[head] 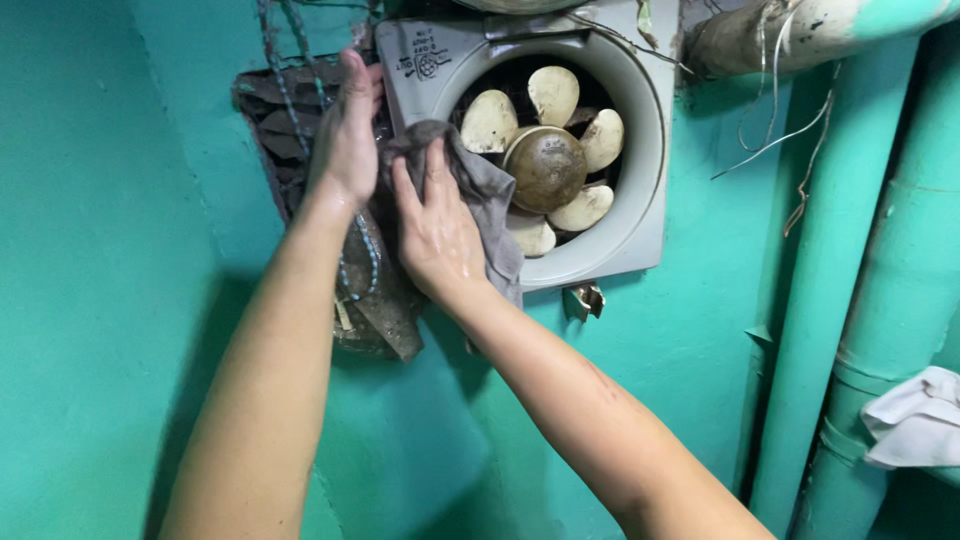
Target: The person cleans an exhaust fan by hand with a cloth. They rinse the cloth in a container of water and wipe the fan blades and the outer frame.
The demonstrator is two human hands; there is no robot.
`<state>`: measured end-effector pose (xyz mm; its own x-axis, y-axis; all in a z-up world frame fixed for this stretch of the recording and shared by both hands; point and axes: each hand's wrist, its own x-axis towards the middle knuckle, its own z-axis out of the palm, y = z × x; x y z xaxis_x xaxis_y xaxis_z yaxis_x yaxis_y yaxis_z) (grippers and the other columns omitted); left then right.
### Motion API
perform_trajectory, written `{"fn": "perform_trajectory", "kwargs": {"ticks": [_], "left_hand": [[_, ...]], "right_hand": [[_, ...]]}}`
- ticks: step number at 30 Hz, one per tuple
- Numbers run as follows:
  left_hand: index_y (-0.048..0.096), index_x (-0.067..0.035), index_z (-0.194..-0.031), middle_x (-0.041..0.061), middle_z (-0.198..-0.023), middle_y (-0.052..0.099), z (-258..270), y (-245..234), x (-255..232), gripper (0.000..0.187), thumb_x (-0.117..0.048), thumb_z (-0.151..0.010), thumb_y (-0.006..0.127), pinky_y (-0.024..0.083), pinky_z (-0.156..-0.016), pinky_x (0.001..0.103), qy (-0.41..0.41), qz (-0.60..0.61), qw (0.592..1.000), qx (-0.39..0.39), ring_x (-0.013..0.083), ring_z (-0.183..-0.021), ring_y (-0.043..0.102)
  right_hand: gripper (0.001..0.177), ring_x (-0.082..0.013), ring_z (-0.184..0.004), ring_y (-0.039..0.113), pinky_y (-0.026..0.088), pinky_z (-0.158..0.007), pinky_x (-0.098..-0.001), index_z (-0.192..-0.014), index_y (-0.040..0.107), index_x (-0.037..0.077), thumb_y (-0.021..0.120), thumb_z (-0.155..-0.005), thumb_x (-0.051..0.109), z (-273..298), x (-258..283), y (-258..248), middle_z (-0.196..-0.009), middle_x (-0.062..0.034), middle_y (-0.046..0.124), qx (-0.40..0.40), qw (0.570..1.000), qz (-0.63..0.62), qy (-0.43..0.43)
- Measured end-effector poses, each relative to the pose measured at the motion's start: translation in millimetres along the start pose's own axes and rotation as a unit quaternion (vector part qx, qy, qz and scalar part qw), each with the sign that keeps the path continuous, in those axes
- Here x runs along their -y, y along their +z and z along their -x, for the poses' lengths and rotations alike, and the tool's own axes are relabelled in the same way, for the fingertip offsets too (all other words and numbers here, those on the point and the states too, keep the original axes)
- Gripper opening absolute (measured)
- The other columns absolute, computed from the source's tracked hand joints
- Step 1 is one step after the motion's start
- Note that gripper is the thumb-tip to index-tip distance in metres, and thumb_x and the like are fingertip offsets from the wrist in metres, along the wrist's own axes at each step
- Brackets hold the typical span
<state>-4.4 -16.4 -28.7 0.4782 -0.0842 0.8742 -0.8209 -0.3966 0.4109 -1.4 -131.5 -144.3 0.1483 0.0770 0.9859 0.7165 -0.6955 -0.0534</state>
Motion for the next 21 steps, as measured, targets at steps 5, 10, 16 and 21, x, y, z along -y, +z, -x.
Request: {"fn": "perform_trajectory", "kwargs": {"ticks": [5,10,16,21], "left_hand": [[0.046,0.006,-0.151,0.023,-0.154,0.052,-8,-11,-14,0.126,-0.094,-0.079,0.020,0.038,-0.119,0.041,-0.025,0.042,0.997,0.067,0.0346,-0.143,0.053],[0.051,0.004,-0.150,0.021,-0.155,0.053,-2,-7,-27,0.122,-0.093,-0.081,0.019,0.035,-0.121,0.040,-0.028,-0.020,0.996,0.085,0.0296,-0.147,0.048],[0.038,0.003,-0.156,0.024,-0.161,0.040,8,15,-19,0.103,-0.080,-0.097,0.022,0.030,-0.120,0.042,0.009,-0.190,0.982,0.009,0.0376,-0.149,0.038],[0.027,0.004,-0.159,0.030,-0.155,0.044,19,40,-2,0.075,-0.044,-0.108,0.052,0.044,-0.111,0.047,0.062,-0.382,0.919,-0.073,0.0464,-0.137,0.049]], "right_hand": [[0.059,-0.0593,-0.146,0.031,0.040,-0.116,-0.0540,-0.156,0.034,0.003,0.054,-0.103,0.020,-57,-1,19,-0.161,-0.0427,0.017,-0.120,0.989,-0.051,0.071],[0.064,-0.0604,-0.150,0.024,0.036,-0.123,-0.0556,-0.159,0.026,-0.001,0.058,-0.108,0.022,-61,-6,26,-0.162,-0.0420,0.013,-0.163,0.983,-0.053,0.060],[0.051,-0.0414,-0.130,0.059,0.051,-0.105,-0.0428,-0.149,0.048,0.002,0.059,-0.099,0.009,46,-22,-6,-0.158,-0.0315,0.042,-0.035,0.998,-0.012,-0.059],[0.056,-0.0360,-0.122,0.060,0.049,-0.100,-0.0456,-0.144,0.055,0.006,0.069,-0.093,0.022,109,-76,-62,-0.143,-0.0192,0.055,0.035,0.989,0.060,-0.132]]}}
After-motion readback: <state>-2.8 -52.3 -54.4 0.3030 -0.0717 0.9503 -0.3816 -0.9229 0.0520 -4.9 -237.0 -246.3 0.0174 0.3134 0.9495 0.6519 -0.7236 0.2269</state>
